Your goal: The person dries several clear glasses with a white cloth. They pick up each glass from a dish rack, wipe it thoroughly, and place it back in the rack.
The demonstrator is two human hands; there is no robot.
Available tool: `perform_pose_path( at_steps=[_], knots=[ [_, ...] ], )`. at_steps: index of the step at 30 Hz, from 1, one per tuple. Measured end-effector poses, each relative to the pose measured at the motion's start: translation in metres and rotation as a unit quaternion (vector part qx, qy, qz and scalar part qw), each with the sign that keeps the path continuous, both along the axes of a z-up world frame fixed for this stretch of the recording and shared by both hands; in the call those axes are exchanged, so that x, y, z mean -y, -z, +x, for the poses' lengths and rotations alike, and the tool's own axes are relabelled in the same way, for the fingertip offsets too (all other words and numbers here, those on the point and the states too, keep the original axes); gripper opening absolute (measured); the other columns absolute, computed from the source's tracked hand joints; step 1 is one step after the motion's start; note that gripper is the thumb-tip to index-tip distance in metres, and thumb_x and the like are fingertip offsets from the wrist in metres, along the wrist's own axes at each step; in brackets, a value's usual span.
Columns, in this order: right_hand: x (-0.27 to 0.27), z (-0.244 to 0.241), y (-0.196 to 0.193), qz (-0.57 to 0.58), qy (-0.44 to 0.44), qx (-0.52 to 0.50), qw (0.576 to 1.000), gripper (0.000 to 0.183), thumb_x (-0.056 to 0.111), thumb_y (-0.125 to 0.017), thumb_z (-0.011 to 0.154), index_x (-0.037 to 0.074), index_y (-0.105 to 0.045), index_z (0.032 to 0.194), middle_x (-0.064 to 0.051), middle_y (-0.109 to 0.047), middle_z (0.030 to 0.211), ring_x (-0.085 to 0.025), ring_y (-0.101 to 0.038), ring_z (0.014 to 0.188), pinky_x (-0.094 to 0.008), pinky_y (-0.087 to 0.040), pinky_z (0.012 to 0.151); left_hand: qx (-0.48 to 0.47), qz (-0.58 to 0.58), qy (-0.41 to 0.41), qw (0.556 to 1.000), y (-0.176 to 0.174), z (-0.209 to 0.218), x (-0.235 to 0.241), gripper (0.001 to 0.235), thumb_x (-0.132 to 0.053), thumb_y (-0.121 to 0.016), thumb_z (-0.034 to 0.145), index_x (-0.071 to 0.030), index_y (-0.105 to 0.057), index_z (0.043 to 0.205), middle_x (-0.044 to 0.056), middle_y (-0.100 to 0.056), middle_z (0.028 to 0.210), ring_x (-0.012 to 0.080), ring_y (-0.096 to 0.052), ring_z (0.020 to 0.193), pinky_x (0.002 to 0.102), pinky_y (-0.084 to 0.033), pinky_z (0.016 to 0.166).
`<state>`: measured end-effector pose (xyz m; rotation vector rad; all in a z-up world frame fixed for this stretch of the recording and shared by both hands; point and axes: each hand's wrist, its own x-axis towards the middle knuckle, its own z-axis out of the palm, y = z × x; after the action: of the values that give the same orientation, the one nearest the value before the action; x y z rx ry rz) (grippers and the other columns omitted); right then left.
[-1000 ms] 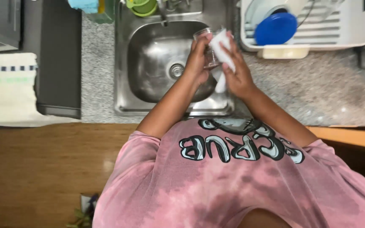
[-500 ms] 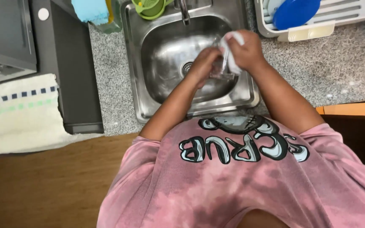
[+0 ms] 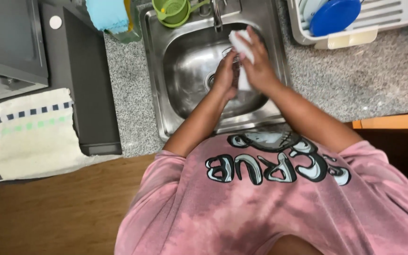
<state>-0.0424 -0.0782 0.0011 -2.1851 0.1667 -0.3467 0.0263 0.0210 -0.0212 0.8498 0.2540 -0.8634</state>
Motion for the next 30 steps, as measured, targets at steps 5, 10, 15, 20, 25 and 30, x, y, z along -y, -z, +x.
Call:
perform_pose_path(
  at_steps=[5, 10, 15, 20, 25, 30],
  knots=[
    [0.015, 0.015, -0.020, 0.207, 0.147, -0.075, 0.964, 0.057, 0.056, -0.038, 0.101, 0.032, -0.048, 0.152, 0.005, -0.043, 0.162, -0.019, -0.046, 0.146, -0.032, -0.033, 0.115, 0.082, 0.019, 0.049, 0.995, -0.032, -0.018, -0.013, 0.039, -0.037, -0.070, 0.085, -0.006, -0.066, 0.108, 0.013, -0.072, 0.080, 0.0281, -0.071, 0.063, 0.043, -0.060, 0.047],
    [-0.014, 0.003, 0.000, 0.075, 0.072, 0.053, 0.993, 0.051, 0.029, -0.043, 0.115, 0.017, -0.026, 0.162, -0.021, -0.032, 0.166, -0.034, -0.042, 0.143, -0.044, -0.037, 0.112, 0.184, -0.005, -0.001, 0.983, 0.001, -0.002, -0.012, 0.032, -0.035, -0.073, 0.089, -0.006, -0.075, 0.101, 0.008, -0.076, 0.086, 0.0172, -0.071, 0.073, 0.031, -0.056, 0.062],
    [0.000, 0.022, -0.008, 0.151, 0.097, 0.056, 0.982, 0.071, 0.075, -0.034, 0.101, 0.024, -0.049, 0.150, -0.009, -0.060, 0.143, -0.022, -0.061, 0.122, -0.032, -0.044, 0.098, 0.204, 0.086, -0.004, 0.975, -0.011, -0.006, -0.024, 0.042, -0.037, -0.075, 0.083, -0.006, -0.066, 0.110, 0.010, -0.072, 0.098, 0.0191, -0.068, 0.088, 0.035, -0.057, 0.074],
    [-0.021, 0.016, -0.063, 0.485, 0.273, -0.140, 0.819, 0.082, 0.065, -0.056, 0.076, 0.007, -0.065, 0.133, -0.016, -0.078, 0.119, -0.029, -0.080, 0.107, -0.038, -0.068, 0.088, 0.077, 0.044, 0.051, 0.995, -0.052, -0.006, -0.040, 0.061, -0.044, -0.075, 0.075, -0.009, -0.062, 0.122, 0.014, -0.068, 0.092, 0.0308, -0.070, 0.074, 0.051, -0.063, 0.053],
    [-0.045, -0.011, -0.031, 0.147, -0.022, 0.056, 0.987, 0.058, 0.046, -0.034, 0.112, 0.017, -0.029, 0.162, -0.015, -0.054, 0.132, -0.025, -0.049, 0.110, -0.038, -0.042, 0.090, 0.071, -0.003, 0.000, 0.997, -0.026, 0.024, -0.047, 0.053, -0.054, -0.070, 0.080, -0.010, -0.069, 0.110, 0.009, -0.072, 0.085, 0.0211, -0.068, 0.059, 0.035, -0.054, 0.042],
    [-0.049, -0.015, -0.027, -0.066, -0.155, 0.145, 0.975, 0.043, 0.035, -0.036, 0.117, 0.025, -0.040, 0.159, -0.015, -0.024, 0.171, -0.044, -0.016, 0.160, -0.068, -0.020, 0.129, 0.109, 0.032, -0.075, 0.991, -0.048, 0.028, -0.068, 0.065, -0.046, -0.066, 0.082, 0.000, -0.064, 0.128, 0.020, -0.071, 0.122, 0.0330, -0.068, 0.113, 0.041, -0.056, 0.093]
  ],
)
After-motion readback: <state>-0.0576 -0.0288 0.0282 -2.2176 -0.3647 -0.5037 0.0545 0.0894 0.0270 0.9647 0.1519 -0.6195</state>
